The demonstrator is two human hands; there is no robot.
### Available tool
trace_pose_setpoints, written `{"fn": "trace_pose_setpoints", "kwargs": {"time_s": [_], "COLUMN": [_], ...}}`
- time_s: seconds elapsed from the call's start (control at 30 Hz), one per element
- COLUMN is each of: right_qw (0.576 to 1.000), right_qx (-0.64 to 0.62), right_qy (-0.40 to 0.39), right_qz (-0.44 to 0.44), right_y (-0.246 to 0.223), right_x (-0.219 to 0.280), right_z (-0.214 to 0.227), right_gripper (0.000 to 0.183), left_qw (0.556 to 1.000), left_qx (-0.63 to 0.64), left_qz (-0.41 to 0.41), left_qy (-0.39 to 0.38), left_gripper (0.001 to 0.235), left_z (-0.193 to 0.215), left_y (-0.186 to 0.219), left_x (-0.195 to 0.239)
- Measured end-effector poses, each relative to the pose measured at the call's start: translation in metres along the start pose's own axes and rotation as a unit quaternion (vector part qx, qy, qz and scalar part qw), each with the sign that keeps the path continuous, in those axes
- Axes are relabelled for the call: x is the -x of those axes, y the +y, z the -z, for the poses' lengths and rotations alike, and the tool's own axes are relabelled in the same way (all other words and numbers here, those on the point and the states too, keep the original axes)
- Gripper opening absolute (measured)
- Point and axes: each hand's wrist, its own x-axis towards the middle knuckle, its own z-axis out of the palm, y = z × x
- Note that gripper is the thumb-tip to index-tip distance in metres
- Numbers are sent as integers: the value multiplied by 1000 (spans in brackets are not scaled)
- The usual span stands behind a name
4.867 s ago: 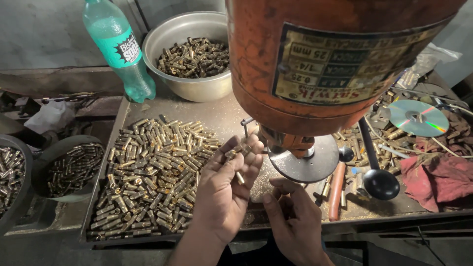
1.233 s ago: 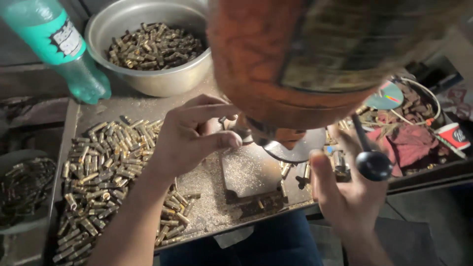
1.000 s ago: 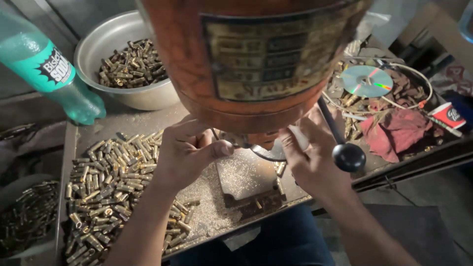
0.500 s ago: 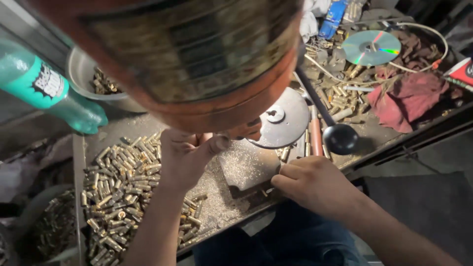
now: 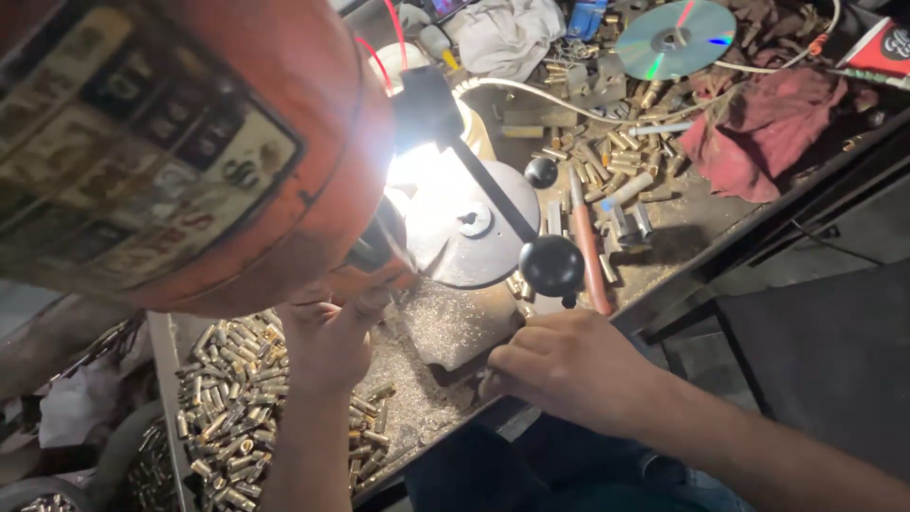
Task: Operating a drill press machine to process small cylindrical metal components.
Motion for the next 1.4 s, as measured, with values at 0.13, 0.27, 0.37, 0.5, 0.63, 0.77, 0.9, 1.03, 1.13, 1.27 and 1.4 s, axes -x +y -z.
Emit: {"fn": "trace_pose_setpoints", "kwargs": {"time_s": [0.13,0.27,0.37,0.5,0.63,0.77,0.9,1.03,1.13,1.27,1.4], "right_qw": [968,849,801,768,756,751,753,756,753,725,730], "right_qx": [-204,-459,-502,-516,-551,-541,-546,-526,-546,-564,-562], "right_qy": [99,99,147,164,152,154,156,142,147,166,192], "right_qz": [-111,-244,-290,-342,-318,-346,-334,-362,-338,-358,-338], "right_y": [-31,-38,-45,-60,-60,-66,-65,-67,-64,-70,-82], "right_x": [-4,-15,-35,-58,-63,-70,-72,-79,-82,-87,-94], "right_z": [28,31,41,50,41,42,40,43,39,41,43], "right_gripper": [15,16,19,24,27,30,31,31,32,34,36], "left_qw": [996,964,963,972,962,971,970,976,956,933,940], "left_qx": [91,209,209,132,192,150,149,131,205,309,271], "left_qz": [12,149,166,196,183,158,179,166,203,170,197], "left_qy": [-4,73,39,-17,-60,-102,-76,-61,-57,-67,-64], "left_gripper": [11,31,25,30,38,40,32,28,25,28,34], "left_z": [-7,-8,1,10,7,10,12,10,5,3,6], "left_y": [6,22,13,8,44,53,43,40,31,16,34], "left_x": [-7,-15,-8,-3,-23,-28,-24,-22,-19,-13,-18]}}
